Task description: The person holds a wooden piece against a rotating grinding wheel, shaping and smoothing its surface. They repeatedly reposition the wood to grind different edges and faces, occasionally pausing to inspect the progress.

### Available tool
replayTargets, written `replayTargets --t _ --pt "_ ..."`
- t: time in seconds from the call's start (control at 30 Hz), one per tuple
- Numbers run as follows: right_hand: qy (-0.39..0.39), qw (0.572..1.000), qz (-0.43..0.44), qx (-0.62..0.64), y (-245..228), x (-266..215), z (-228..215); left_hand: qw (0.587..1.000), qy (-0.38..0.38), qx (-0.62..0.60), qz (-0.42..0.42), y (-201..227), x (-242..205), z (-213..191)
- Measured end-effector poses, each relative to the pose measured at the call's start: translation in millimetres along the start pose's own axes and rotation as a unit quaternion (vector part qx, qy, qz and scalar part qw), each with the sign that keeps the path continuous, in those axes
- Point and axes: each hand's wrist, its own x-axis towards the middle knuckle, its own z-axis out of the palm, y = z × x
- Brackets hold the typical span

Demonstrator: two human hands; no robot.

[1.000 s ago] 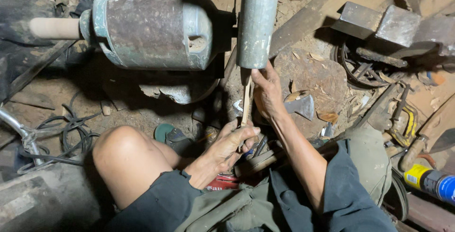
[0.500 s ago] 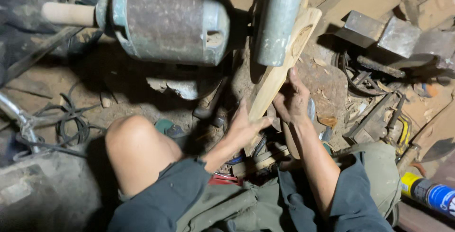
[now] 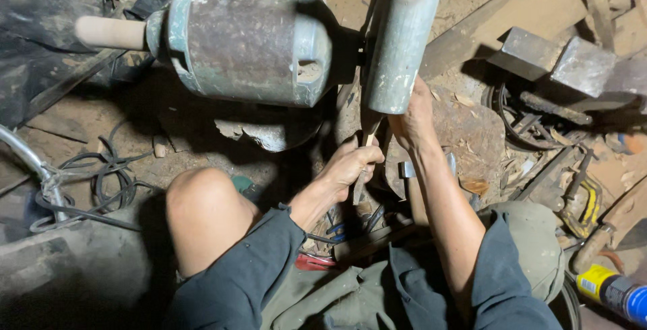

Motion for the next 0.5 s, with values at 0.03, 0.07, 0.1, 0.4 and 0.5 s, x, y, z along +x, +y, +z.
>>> replayTargets --t 0.03,0.07,0.1,0.4,0.5 --pt "0.002 1.000 -0.002 -0.007 4.1 -0.8 -2.5 1.000 -0.004 -0.013 -0.001 0.1 -2.4 1.1" --pt "0.003 1.000 -0.006 -0.015 7.4 0.2 -3.8 1.000 -0.007 -0.026 0.001 1.4 -3.8 2.9" --pt "0.003 1.000 -0.009 -0.023 10.0 0.5 -4.6 0.999 -0.011 -0.039 0.002 2.7 -5.7 4.8" --pt "-0.003 0.999 -0.016 -0.029 18.8 -19.7 -1.5 0.997 0.008 -0.066 -0.033 -0.6 -27.7 9.7" --pt "-0.002 0.998 -0.024 -0.050 19.9 -26.5 -0.5 0.997 -0.008 -0.074 -0.026 -6.7 -34.1 8.3"
